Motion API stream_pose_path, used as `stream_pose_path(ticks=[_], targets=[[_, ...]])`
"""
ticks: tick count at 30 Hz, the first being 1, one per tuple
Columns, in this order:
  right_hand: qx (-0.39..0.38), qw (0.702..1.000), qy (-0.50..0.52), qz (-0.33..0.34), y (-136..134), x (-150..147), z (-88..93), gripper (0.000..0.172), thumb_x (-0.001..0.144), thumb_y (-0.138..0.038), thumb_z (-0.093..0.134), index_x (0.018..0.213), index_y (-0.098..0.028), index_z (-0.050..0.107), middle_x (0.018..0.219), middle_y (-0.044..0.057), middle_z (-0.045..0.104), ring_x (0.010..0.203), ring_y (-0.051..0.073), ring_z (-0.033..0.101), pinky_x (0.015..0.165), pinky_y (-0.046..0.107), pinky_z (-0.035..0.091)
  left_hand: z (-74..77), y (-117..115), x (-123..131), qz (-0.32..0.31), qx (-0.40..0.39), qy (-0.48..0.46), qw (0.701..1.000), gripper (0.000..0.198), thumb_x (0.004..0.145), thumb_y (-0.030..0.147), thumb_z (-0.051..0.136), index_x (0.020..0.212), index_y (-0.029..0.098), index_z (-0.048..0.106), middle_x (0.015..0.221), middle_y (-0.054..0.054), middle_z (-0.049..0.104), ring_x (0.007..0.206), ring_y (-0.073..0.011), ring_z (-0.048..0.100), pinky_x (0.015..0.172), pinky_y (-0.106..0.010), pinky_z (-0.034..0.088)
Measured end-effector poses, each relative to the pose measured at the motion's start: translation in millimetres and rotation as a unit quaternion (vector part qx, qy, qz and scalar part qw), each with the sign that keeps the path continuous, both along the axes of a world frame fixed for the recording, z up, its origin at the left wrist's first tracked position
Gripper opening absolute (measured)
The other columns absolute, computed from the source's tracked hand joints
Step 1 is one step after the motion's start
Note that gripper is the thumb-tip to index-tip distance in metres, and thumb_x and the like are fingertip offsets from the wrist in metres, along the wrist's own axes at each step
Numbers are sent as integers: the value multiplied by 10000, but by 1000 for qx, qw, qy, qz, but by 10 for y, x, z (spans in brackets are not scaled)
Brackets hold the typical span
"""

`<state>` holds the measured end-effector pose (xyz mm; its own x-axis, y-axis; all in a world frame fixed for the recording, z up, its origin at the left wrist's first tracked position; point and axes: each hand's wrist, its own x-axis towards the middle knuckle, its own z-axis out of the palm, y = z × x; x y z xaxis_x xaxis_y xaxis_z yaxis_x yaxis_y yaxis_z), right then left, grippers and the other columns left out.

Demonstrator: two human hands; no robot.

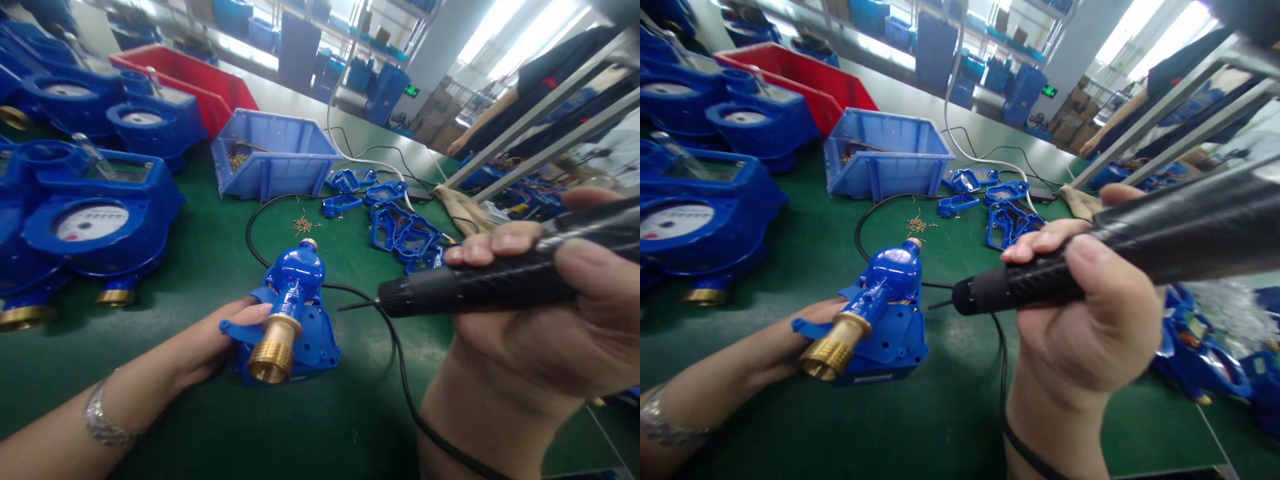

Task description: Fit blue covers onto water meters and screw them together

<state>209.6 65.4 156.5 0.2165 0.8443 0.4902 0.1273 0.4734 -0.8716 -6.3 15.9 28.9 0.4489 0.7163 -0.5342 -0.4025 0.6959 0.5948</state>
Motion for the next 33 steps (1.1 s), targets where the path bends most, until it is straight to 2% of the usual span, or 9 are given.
stream_pose_path(ticks=[5, 10, 15, 20, 22, 27, 33], targets=[[-9, 998, -57, 38, 128, -199, -83, 287, 745, -213, 456, 1016, -286, 518, 662, -12, 422, 581, 146, 537, 610, 318, 463, 8, 16, -5, -5, 4, -17, 1000, 391, 767, 366, 668, 1108, 176, 642, 942, -53, 749, 968, -255, 665, 838, -324, 491], [-34, 994, -90, 51, 167, -277, -115, 261, 768, -279, 467, 1028, -283, 484, 668, -20, 433, 603, 152, 569, 612, 314, 470, -26, 7, -20, -11, 12, -13, 1000, 336, 825, 350, 600, 1113, 180, 635, 927, -44, 751, 973, -245, 663, 841, -320, 487], [-57, 993, 0, 99, 205, -328, -124, 276, 682, -199, 517, 952, -242, 481, 648, -38, 485, 537, 121, 558, 573, 288, 488, -17, -5, -27, -11, 3, 9, 1000, 314, 835, 331, 585, 1090, 153, 633, 949, -54, 747, 949, -246, 672, 851, -332, 498], [-49, 986, 63, 146, 320, -367, -170, 289, 625, -171, 587, 892, -227, 492, 577, -70, 523, 466, 116, 549, 484, 274, 485, -45, 10, -24, -8, 7, -21, 1000, 380, 783, 356, 648, 1089, 133, 626, 924, -55, 751, 925, -238, 684, 792, -292, 527], [-51, 983, 71, 160, 353, -390, -218, 284, 620, -151, 605, 873, -220, 497, 565, -76, 539, 460, 116, 551, 474, 270, 484, -61, 8, -28, -5, 8, -25, 1000, 383, 783, 359, 651, 1091, 135, 623, 914, -46, 753, 913, -228, 688, 775, -276, 533], [-124, 967, 75, 208, 363, -443, -412, 262, 594, -123, 629, 805, -202, 494, 568, -69, 588, 489, 131, 590, 514, 282, 496, -58, 1, -35, -7, 15, -12, 1000, 336, 814, 335, 623, 1086, 139, 623, 938, -44, 751, 891, -206, 695, 779, -267, 538], [-96, 977, 88, 170, 304, -416, -623, 252, 632, -110, 584, 855, -196, 505, 538, -72, 586, 468, 132, 560, 514, 290, 472, -20, -2, 24, 7, 18, -28, 999, 295, 795, 320, 652, 1044, 162, 645, 935, -32, 756, 772, -146, 702, 698, -209, 539]])
